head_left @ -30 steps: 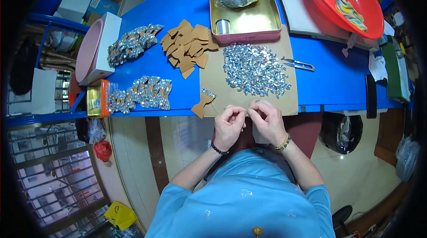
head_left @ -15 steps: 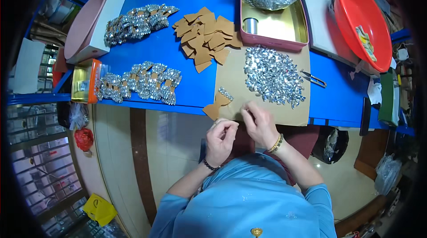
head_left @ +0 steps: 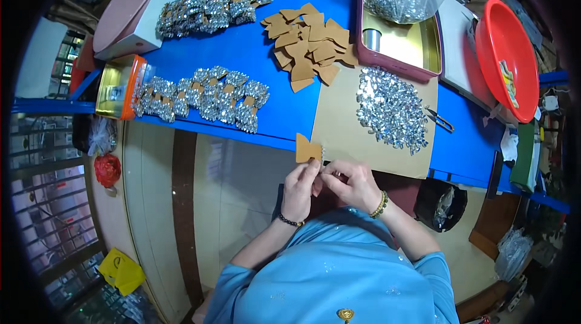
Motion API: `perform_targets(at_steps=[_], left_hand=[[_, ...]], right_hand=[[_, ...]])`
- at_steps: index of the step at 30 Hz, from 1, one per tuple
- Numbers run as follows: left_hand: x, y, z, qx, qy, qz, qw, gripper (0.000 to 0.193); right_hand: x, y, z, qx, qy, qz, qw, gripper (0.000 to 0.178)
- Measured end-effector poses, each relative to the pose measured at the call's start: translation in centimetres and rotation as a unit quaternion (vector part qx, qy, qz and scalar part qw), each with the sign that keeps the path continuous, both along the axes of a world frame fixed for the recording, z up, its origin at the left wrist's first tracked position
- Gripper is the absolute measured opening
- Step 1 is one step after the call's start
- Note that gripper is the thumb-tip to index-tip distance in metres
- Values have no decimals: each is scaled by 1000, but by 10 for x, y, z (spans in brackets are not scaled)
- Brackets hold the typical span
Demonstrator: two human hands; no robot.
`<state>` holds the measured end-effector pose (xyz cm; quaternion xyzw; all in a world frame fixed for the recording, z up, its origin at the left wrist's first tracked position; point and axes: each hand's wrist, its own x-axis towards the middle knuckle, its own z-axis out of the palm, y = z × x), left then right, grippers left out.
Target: Manually attaching metal hardware components to small leather pieces on a workshop table.
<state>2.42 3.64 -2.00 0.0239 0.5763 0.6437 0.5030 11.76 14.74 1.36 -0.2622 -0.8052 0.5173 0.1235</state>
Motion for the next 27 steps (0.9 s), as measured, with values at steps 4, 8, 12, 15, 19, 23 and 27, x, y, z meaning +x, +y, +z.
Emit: perform_targets(at_steps=[4, 8, 12, 15, 19, 23, 27], left_hand=[[4, 0, -6, 22, -19, 54, 998, 14], [9, -3, -9, 23, 48, 19, 998, 13], [13, -5, -1, 50, 0, -8, 999, 12], [15, -5, 7, 86, -92, -44, 991, 13], [25, -3, 16, 101, -114, -42, 987, 6], [38, -1, 17, 90, 20, -108, 990, 9], [48, 7, 22, 98, 19, -127, 987, 12]], right_hand=[[5, -6, 9, -35, 17, 36, 999, 9], [23, -6, 5, 25, 13, 38, 999, 8], [42, -8, 4, 19, 34, 37, 999, 7], [57, -8, 14, -97, 61, -28, 993, 7], [70, 1, 21, 44, 73, -45, 995, 8], [74, -2, 19, 143, 37, -46, 988, 8], [80, -5, 17, 172, 24, -62, 983, 7]])
